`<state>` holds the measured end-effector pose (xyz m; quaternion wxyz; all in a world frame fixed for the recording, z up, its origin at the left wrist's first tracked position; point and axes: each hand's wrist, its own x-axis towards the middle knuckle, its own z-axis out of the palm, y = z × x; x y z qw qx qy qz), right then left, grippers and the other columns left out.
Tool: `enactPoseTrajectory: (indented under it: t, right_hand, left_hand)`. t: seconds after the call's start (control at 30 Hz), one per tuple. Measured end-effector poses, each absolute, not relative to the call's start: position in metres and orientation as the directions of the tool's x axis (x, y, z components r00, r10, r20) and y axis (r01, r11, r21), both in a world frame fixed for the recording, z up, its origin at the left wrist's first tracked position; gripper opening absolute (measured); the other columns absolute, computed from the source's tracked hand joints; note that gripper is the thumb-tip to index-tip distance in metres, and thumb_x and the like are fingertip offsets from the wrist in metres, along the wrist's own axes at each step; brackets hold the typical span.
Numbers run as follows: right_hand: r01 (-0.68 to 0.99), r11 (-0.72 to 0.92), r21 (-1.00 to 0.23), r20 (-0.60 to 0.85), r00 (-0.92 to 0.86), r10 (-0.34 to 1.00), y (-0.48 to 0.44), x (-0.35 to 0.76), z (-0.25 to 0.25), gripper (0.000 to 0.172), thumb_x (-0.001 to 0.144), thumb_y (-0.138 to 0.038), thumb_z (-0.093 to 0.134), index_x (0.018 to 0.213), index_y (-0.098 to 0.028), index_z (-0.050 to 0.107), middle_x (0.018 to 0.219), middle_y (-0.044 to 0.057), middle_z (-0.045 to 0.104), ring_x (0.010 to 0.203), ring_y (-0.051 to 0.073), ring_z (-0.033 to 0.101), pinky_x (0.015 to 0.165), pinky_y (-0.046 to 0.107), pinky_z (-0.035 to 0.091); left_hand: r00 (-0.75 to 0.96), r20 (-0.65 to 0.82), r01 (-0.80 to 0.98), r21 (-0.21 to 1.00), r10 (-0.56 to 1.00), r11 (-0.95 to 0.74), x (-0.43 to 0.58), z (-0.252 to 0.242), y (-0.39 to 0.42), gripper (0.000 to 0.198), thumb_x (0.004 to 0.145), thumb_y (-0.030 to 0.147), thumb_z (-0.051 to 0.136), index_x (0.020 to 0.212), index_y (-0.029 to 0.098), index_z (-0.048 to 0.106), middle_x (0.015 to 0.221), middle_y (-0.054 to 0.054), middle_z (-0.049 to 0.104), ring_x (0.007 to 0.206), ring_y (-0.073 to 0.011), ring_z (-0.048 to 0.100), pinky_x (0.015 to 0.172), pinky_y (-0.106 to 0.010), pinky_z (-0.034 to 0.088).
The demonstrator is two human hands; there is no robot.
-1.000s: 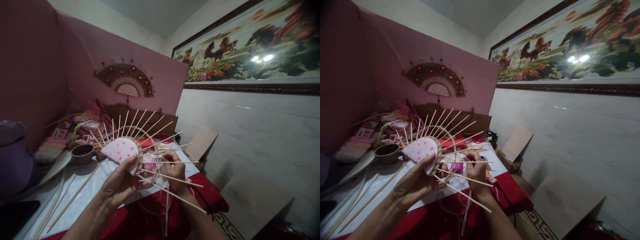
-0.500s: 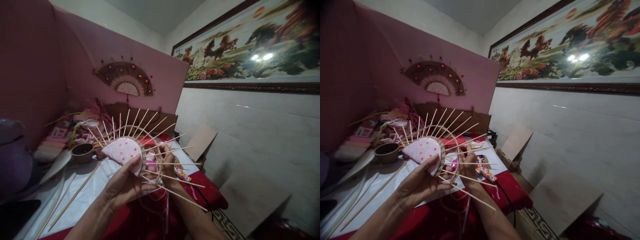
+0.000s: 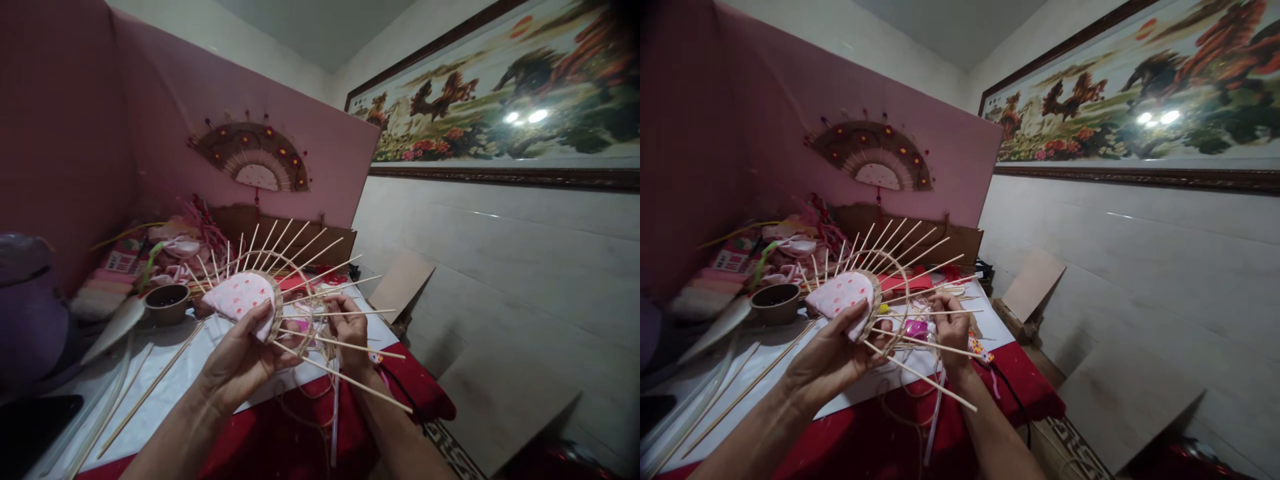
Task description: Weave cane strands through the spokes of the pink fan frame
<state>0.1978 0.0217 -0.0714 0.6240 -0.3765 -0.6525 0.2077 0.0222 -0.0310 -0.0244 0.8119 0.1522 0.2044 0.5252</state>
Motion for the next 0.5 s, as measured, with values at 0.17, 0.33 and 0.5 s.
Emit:
enactPoseTrajectory:
  t: [0.17, 0.33, 0.5]
  right_hand:
    - [-0.157, 0.382, -0.911, 0.413, -0.321, 0.853, 0.008, 0.213, -0.073, 0.049, 0.078, -0.062, 0.057, 0.095, -0.017, 0.068, 0.07, 0.005, 0.067, 0.05, 0.012, 0.055, 0.047, 0.024, 0.043]
    - [-0.38, 0.104, -0.919, 0.262, -0.391, 0.882, -0.01, 0.211, -0.064, 0.03, 0.071, -0.044, 0.074, 0.076, -0.017, 0.062, 0.057, -0.003, 0.054, 0.042, 0.004, 0.036, 0.041, 0.017, 0.025]
    - [-0.417, 0.127, -0.9, 0.265, -0.291, 0.92, -0.014, 0.201, -0.06, 0.029, 0.067, -0.038, 0.078, 0.064, -0.017, 0.058, 0.044, -0.009, 0.037, 0.04, 0.004, 0.022, 0.039, 0.018, 0.015]
  left_hand:
    - [0.348, -0.117, -0.79, 0.497, 0.93, 0.358, 0.018, -0.023, -0.029, 0.017, 0.088, 0.02, 0.049, 0.08, 0.011, 0.062, 0.067, -0.014, 0.07, 0.061, -0.0248, 0.068, 0.053, -0.038, 0.056]
    - [0.364, -0.107, -0.76, 0.54, 0.925, 0.361, 0.019, -0.027, -0.027, 0.017, 0.088, 0.021, 0.049, 0.081, 0.011, 0.061, 0.069, -0.015, 0.069, 0.061, -0.0255, 0.067, 0.05, -0.038, 0.055]
    - [0.354, -0.118, -0.742, 0.569, 0.928, 0.355, 0.019, -0.028, -0.027, 0.013, 0.087, 0.02, 0.05, 0.084, 0.013, 0.06, 0.071, -0.013, 0.07, 0.062, -0.0254, 0.068, 0.056, -0.045, 0.056]
